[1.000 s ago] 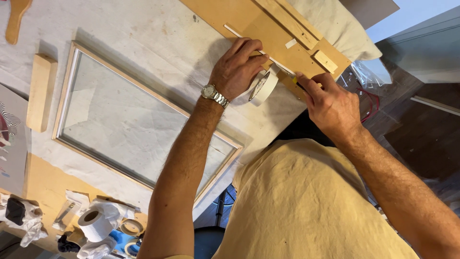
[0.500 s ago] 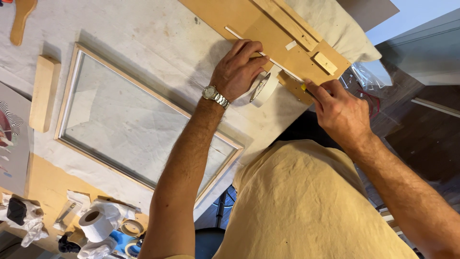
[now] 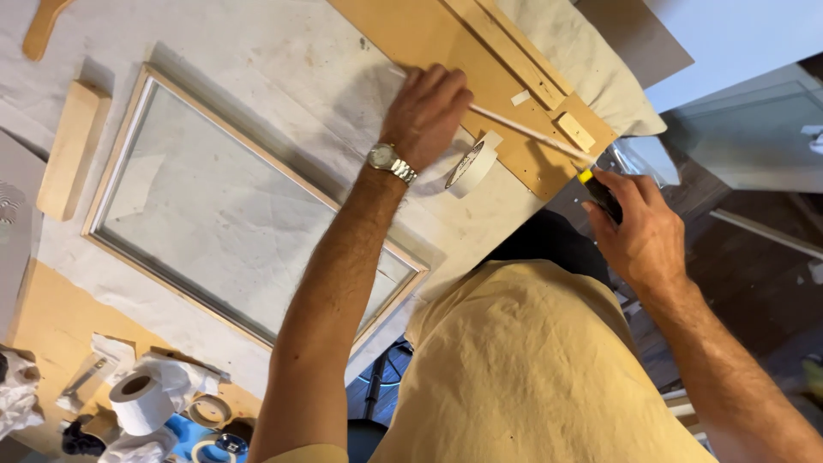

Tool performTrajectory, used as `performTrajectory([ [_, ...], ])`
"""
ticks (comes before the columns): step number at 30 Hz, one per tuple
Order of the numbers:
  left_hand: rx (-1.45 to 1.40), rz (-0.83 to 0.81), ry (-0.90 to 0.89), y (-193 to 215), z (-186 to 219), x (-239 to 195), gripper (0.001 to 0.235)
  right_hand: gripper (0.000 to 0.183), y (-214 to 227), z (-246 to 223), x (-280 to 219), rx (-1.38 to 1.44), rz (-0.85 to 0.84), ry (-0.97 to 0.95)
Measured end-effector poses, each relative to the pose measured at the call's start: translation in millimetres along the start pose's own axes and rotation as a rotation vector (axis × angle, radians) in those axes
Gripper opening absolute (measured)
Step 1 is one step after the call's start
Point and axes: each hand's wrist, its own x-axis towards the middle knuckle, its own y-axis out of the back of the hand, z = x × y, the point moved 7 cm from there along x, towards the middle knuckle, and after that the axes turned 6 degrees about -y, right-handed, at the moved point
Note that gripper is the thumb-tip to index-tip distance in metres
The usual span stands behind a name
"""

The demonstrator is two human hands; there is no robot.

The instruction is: Applying a spacer strip to the inside of a wooden frame and trimming it with a utility knife

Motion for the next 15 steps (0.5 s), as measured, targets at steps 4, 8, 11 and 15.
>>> performTrajectory([
  [4,-0.039,0.279,0.29,79,-20,-16,0.012,0.05,-4,-27,22,0.056,0.032,0.16],
  [8,-0.587,0.408,0.694,112,-19,-59,0.015,0.053,-17,-67,49,0.011,0.161,0.44],
  [11,-1.344,0.565,0.896,94,22,-85,0.019,0.044,-1,-87,54,0.101,0.258,0.474],
  [15,-1.582,0.643,0.969,106,80,-79,0.02,0.028,34,-123,39,0.642,0.013,0.298],
])
